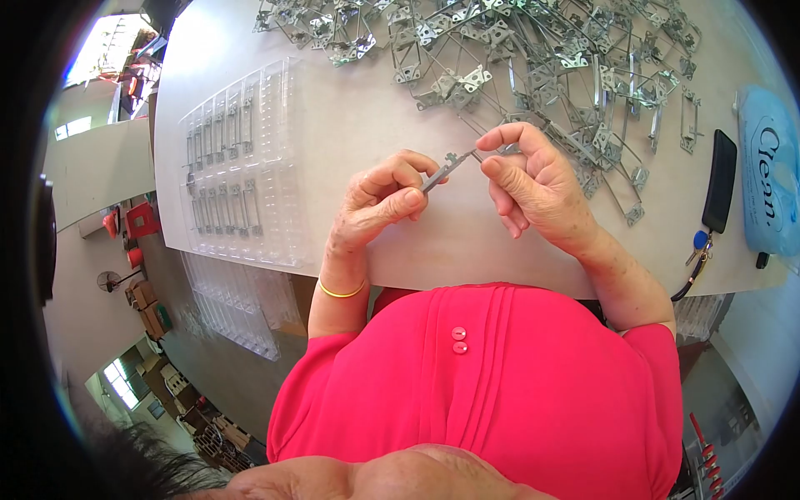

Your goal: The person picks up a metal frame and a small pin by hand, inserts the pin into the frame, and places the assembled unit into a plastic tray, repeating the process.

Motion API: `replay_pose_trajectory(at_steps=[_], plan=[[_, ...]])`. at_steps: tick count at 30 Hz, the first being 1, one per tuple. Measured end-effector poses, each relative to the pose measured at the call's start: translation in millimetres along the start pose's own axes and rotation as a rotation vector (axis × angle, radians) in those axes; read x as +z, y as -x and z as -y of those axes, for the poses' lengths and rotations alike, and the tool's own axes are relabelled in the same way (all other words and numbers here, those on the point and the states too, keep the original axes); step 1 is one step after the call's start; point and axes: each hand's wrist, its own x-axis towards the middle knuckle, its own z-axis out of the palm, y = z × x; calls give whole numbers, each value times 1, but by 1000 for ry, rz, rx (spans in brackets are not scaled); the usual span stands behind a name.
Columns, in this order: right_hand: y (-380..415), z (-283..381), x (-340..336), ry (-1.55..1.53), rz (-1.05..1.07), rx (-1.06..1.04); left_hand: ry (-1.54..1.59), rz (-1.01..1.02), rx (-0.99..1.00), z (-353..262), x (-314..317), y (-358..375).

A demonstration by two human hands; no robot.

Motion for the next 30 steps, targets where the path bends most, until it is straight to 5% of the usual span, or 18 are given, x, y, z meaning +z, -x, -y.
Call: replay_pose_trajectory(at_steps=[18,30], plan=[[-4,1,-8,-153,131,130,-130,116,-8,-7,1,-1],[4,8,-4,210,59,153,-204,332,6,-10,-1,-3]])
